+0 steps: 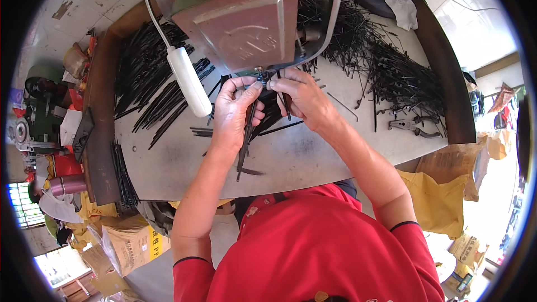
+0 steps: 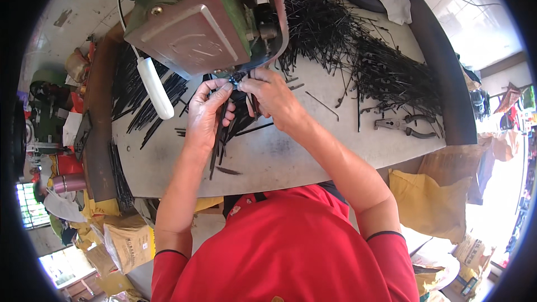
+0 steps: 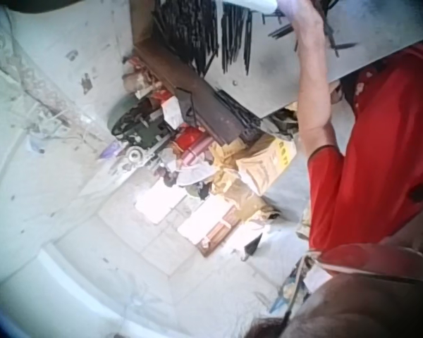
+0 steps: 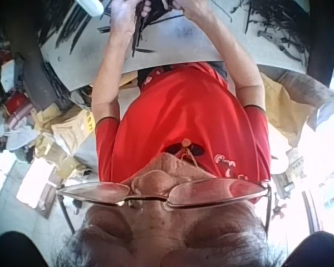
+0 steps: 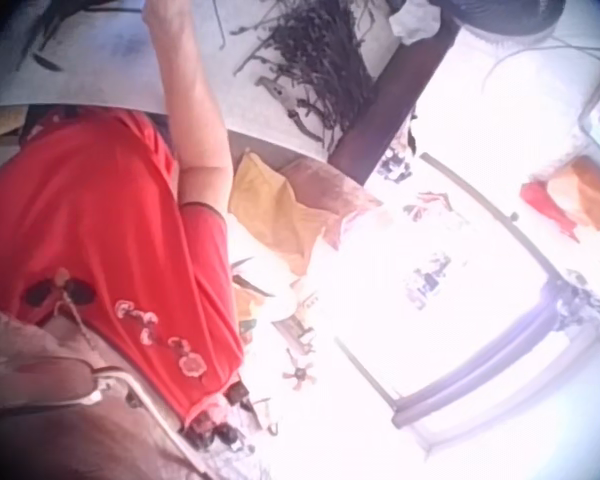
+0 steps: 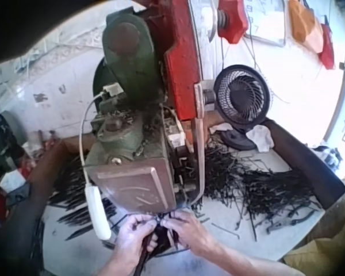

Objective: The person repeatedly picks up thin black metal rods from a pile on a workbench and feeds them into a manual bending machine. They operate the machine's lever to bend the rods and then place the finished pieces onto a separate pile on the table.

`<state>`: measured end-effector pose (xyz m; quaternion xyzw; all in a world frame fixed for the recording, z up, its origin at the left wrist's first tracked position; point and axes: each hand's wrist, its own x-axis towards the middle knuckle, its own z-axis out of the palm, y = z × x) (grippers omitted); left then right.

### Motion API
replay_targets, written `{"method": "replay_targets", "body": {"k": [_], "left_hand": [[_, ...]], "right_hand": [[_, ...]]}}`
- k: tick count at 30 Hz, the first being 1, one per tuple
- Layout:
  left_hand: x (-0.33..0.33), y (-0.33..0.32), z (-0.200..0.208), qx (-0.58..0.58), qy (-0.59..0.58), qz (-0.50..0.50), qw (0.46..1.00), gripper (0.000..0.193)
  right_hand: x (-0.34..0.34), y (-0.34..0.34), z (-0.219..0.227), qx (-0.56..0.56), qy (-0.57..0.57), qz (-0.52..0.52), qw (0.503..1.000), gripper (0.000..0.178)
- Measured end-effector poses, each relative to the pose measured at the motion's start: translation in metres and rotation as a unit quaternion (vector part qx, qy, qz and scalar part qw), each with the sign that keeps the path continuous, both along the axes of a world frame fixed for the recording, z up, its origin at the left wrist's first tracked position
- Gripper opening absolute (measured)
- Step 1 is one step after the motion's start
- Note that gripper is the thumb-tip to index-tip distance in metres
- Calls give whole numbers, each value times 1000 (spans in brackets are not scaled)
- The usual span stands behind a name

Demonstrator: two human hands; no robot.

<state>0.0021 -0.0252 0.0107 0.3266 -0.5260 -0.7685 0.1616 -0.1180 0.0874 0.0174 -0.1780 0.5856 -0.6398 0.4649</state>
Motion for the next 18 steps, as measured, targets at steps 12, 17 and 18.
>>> {"method": "replay_targets", "body": {"k": [12,17,18], "left_hand": [[39,49,10,-18,22,-58,998,31],[48,45,2,11,20,-49,999,35],[51,46,1,-37,7,-44,998,34]], "right_hand": [[15,10,1,6,74,41,996,36],[20,20,7,10,66,32,997,40],[21,23,8,4,55,40,998,40]]}}
